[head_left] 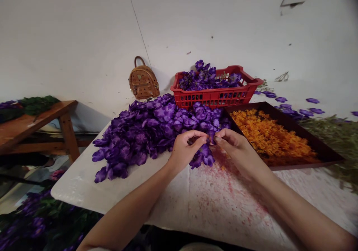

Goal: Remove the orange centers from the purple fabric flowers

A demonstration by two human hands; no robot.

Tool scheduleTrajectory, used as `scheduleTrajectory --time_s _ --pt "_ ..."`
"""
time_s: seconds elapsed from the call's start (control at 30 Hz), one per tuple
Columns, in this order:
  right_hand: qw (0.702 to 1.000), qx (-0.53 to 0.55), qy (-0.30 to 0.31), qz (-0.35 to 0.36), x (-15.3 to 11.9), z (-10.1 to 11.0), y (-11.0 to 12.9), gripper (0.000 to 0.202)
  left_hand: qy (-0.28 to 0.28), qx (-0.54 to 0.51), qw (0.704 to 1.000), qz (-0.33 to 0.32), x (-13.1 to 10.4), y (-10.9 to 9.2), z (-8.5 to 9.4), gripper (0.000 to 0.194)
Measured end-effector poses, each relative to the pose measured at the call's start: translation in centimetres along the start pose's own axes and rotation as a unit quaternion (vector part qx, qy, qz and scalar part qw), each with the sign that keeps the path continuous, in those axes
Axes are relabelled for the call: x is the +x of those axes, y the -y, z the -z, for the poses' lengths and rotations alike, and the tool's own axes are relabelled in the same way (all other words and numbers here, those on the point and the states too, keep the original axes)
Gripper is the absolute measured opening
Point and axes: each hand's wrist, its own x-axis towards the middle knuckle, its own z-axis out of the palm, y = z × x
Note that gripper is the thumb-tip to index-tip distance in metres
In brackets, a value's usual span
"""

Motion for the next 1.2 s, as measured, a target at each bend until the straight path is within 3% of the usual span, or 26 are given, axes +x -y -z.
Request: scheduleTrajectory --time_s 0.13,0.27,0.5,0.67,0.9,1.0,1.07,1.13,1.2 --pt "0.996 0.073 0.022 -0.054 -0.2 -0.1 -0.2 0.028 -0.003 0.047 0.998 -0.039 -0.4 -0.1 -0.2 0.011" --pt "0.994 0.085 0.035 -0.052 -0.2 -0.3 -0.2 0.028 -0.011 0.084 0.995 -0.047 -0.8 -0.2 0.0 0.012" --pt "0.995 0.082 0.045 -0.032 -0.8 -0.8 1.2 0.028 -0.003 -0.037 0.997 0.068 -1.8 -0.6 0.4 0.025" --pt "0.996 0.015 0.085 0.012 -1.1 -1.5 1.4 0.026 -0.021 -0.169 0.967 0.189 -2.9 -0.9 0.6 0.044" --pt "0.989 -0.093 0.097 0.056 -2.1 -2.3 1.3 0.020 -0.020 -0.174 0.959 0.222 -5.2 -1.1 0.7 0.043" --pt "0.985 -0.111 0.112 0.073 -2.4 -1.9 1.1 0.022 -0.015 -0.092 0.978 0.188 -6.2 -1.0 2.0 0.034" --pt "0.984 -0.112 0.120 0.068 -2.4 -1.6 0.7 0.021 -0.055 0.031 0.991 0.114 -6.7 -0.8 4.0 0.025" --pt "0.986 -0.102 0.119 0.050 -2.3 -1.4 0.2 0.022 -0.138 0.183 0.973 0.028 -7.0 -0.2 6.8 0.015" --pt "0.991 -0.080 0.106 0.030 -2.2 -1.5 -0.2 0.025 -0.155 0.339 0.927 -0.034 -7.0 0.5 9.4 0.016"
